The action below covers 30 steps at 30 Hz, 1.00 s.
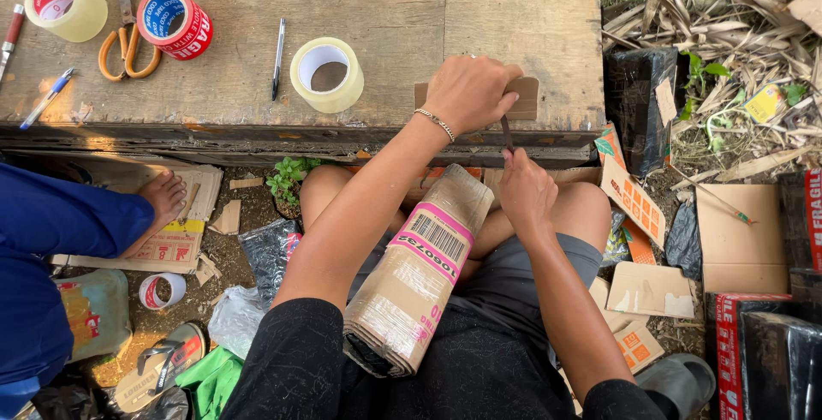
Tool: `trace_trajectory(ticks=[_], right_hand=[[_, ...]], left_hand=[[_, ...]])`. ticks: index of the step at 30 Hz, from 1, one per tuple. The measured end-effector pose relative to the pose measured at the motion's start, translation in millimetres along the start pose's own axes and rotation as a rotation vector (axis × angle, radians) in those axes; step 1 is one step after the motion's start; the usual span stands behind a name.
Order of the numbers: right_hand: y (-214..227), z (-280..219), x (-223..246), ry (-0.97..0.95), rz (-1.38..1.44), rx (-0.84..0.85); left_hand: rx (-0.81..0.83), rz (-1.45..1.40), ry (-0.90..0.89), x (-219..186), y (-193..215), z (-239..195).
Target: The person cuts a small piece of cardboard with a utility knife, folds it, and places it on a stack of corrugated sheets. They then secure the stack with clear packing tape, wrapping it multiple times to form a finished bundle.
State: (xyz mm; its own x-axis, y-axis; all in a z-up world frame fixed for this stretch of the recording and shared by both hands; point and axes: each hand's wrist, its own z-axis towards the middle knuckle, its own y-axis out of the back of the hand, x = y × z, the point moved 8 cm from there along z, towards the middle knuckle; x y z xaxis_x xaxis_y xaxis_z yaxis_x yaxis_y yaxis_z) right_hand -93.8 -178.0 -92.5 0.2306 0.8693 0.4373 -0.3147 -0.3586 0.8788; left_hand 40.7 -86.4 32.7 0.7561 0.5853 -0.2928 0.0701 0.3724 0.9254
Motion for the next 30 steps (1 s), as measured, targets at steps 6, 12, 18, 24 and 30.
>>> trace_trajectory(ticks=[6,12,18,24,30], right_hand=[[-5,-2,0,-0.013,0.006,0.024],[-9,-4,-14,-0.075,0.026,0.097],[-8,-12,-1,0.012,-0.053,-0.005],[-10,-14,11,0.022,0.009,-0.027],[-9,0,11,0.032,-0.045,0.025]], left_hand=[[-0.036,0.002,-0.04,-1,-1,-1],[0.024,0.032,0.003,4,-8,2],[-0.046,0.011,-0.023,2,-3,3],[-0.034,0.021,-0.033,1,-2,0],[-0.01,0.011,-0.017,-1,-1,-2]])
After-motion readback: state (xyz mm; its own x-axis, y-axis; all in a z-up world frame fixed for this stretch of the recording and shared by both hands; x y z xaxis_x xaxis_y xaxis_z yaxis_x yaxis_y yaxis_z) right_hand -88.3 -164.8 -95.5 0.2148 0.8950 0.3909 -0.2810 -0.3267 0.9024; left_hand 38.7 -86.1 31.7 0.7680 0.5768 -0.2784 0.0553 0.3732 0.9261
